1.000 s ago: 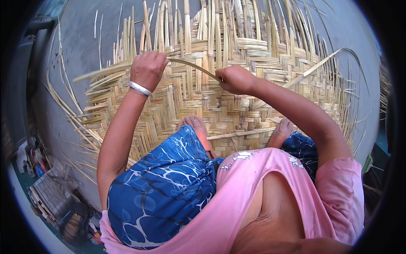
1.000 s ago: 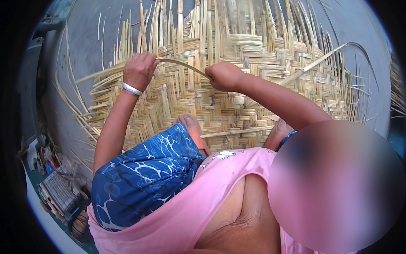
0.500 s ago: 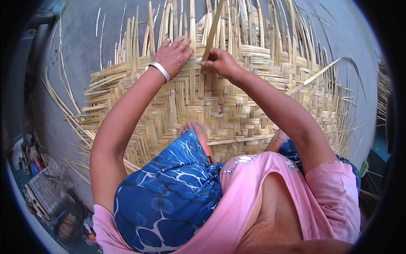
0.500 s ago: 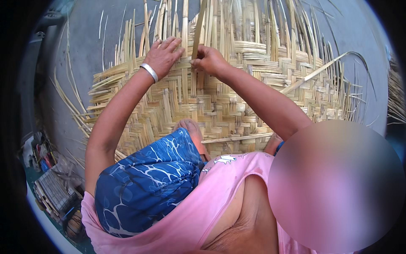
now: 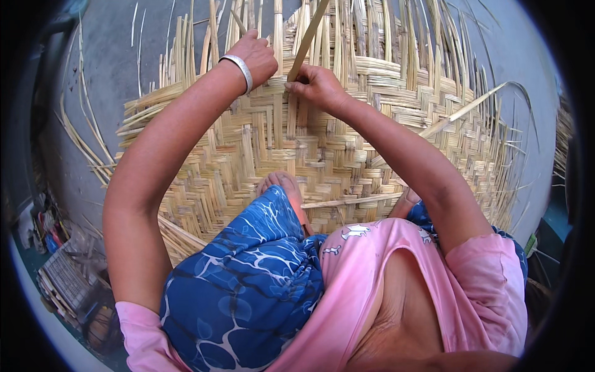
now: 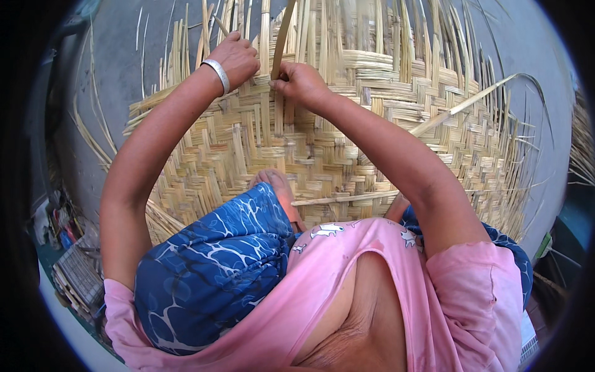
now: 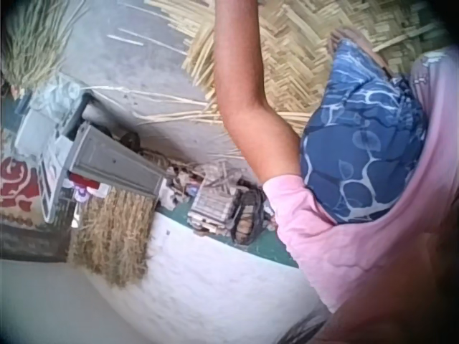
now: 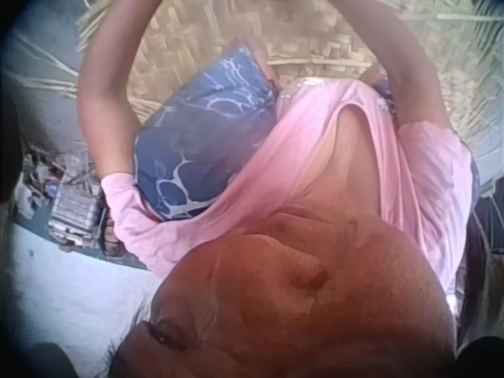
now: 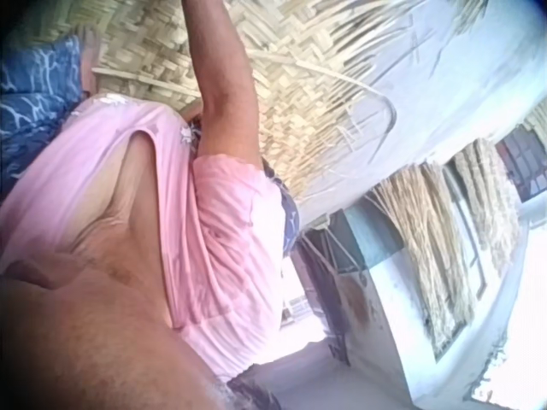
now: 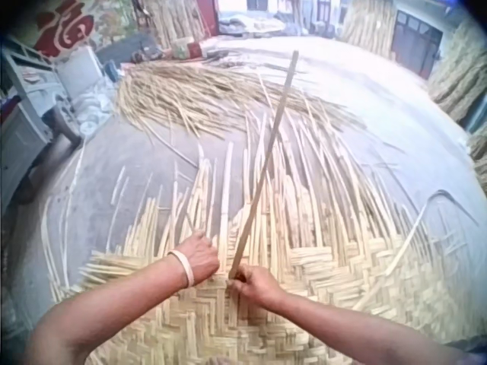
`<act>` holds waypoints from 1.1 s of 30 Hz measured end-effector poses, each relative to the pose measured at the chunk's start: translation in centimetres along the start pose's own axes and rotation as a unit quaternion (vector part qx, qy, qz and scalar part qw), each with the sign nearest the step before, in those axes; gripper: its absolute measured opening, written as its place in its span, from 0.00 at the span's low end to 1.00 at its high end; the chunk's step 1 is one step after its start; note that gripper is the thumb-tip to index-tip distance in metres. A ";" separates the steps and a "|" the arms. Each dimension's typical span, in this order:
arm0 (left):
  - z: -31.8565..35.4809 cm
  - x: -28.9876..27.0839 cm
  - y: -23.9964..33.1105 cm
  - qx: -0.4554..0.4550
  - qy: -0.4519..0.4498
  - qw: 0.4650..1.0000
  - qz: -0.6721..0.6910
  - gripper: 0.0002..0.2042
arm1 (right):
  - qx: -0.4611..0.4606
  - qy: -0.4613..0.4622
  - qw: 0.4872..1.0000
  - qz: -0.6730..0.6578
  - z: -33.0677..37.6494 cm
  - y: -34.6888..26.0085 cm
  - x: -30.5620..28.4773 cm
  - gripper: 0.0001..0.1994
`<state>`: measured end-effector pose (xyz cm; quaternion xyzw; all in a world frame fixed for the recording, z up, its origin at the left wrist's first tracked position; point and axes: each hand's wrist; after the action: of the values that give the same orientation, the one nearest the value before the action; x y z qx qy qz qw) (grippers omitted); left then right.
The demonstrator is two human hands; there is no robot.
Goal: The person sits on the floor and weaves a mat using dried palm leaves. They interlace the leaves by hand, adjusting and tightening the weave as they work.
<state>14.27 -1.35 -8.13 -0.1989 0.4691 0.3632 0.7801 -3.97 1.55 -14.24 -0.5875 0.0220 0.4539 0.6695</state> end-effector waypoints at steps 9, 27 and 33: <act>0.0 4.7 0.2 0.017 0.189 0.982 -0.002 0.03 | -0.032 -0.005 0.999 0.010 -0.5 -0.8 -0.4 0.10; 1.6 2.6 -8.6 -0.302 0.572 0.679 0.346 0.09 | 0.007 0.004 0.993 -0.118 -2.9 0.3 2.4 0.09; 3.4 4.0 -2.9 -0.239 0.330 0.759 0.508 0.14 | 0.010 0.029 0.990 -0.141 -2.4 -0.1 2.7 0.10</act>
<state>19.61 0.47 -10.15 -0.2184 0.6279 0.7184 0.2047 -1.12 1.14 -16.41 -0.5908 -0.0367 0.3372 0.7320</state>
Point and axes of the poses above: each hand's wrist, its own z-axis away from the middle knuckle, its own x-axis out of the palm, y = z × x, and after that the axes turned 15 degrees about z, right-handed
